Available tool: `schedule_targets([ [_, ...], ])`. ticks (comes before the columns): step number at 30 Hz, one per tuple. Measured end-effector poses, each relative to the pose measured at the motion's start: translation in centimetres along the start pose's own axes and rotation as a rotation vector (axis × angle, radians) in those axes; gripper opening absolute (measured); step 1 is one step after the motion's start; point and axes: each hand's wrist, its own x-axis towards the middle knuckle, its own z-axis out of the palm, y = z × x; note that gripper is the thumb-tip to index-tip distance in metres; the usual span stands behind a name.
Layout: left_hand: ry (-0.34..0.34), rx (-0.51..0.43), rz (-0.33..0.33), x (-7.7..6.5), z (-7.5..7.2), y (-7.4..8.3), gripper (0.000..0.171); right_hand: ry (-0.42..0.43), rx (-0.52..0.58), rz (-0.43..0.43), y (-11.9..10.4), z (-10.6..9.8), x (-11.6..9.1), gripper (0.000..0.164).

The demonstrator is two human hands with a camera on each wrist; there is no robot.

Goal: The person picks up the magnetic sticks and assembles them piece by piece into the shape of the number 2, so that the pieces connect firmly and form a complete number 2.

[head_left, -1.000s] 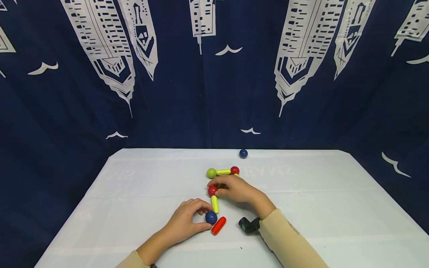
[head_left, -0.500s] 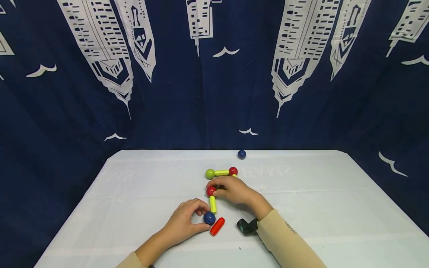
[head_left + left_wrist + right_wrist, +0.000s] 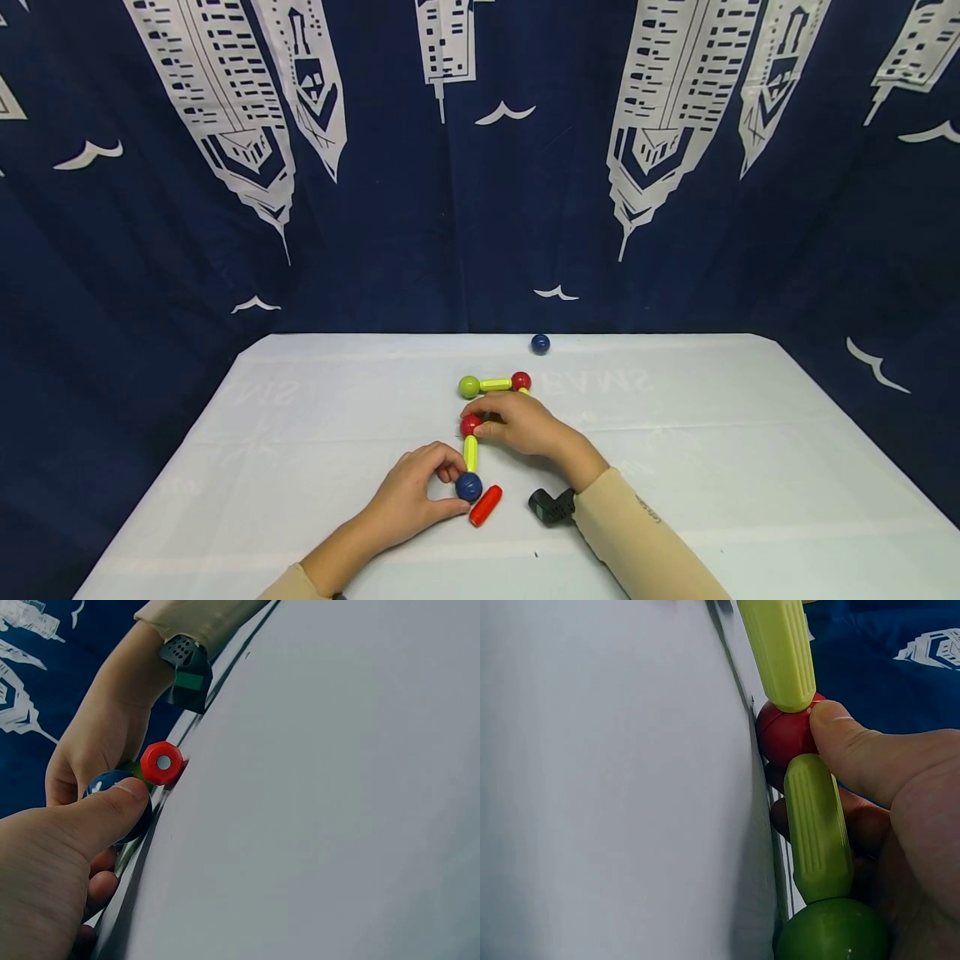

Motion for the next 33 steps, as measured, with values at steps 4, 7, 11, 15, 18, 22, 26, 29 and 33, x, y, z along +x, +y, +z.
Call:
schedule_targets([
  [4, -0.006, 0.001, -0.003, 0.1, 0.0, 0.1, 0.043, 0.007, -0.005, -0.001, 0.0, 0.1, -0.1, 0.026],
  [7, -0.006, 0.007, 0.007, 0.1, 0.0, 0.2, 0.042, 0.013, -0.007, -0.006, 0.0, 0.1, -0.1, 0.026],
  [11, -0.006, 0.015, 0.018, 0.1, 0.0, 0.2, 0.041, 0.019, -0.017, -0.017, -0.1, 0.1, -0.1, 0.028],
  [15, -0.005, 0.013, 0.017, 0.1, -0.1, 0.3, 0.041, 0.036, -0.074, -0.038, -0.4, -0.2, -0.5, 0.030],
  [18, -0.006, 0.011, 0.011, 0.0, 0.0, 0.3, 0.040, 0.096, -0.125, -0.052, -0.9, -1.0, -1.2, 0.028],
  [22, -0.013, 0.010, -0.002, -0.1, 0.2, 0.1, 0.039, 0.155, -0.107, -0.034, -1.6, -2.0, -2.9, 0.021],
  [26, -0.015, 0.012, -0.010, -0.1, 0.3, 0.0, 0.039, 0.097, -0.025, -0.016, -1.7, -2.2, -4.9, 0.016],
  [29, -0.015, 0.011, -0.011, -0.1, 0.3, 0.0, 0.039, 0.026, 0.055, -0.011, -1.4, -1.9, -6.3, 0.017],
  [33, -0.019, 0.004, -0.014, -0.1, 0.3, 0.0, 0.038, -0.048, 0.150, -0.006, -1.2, -1.3, -7.9, 0.021],
])
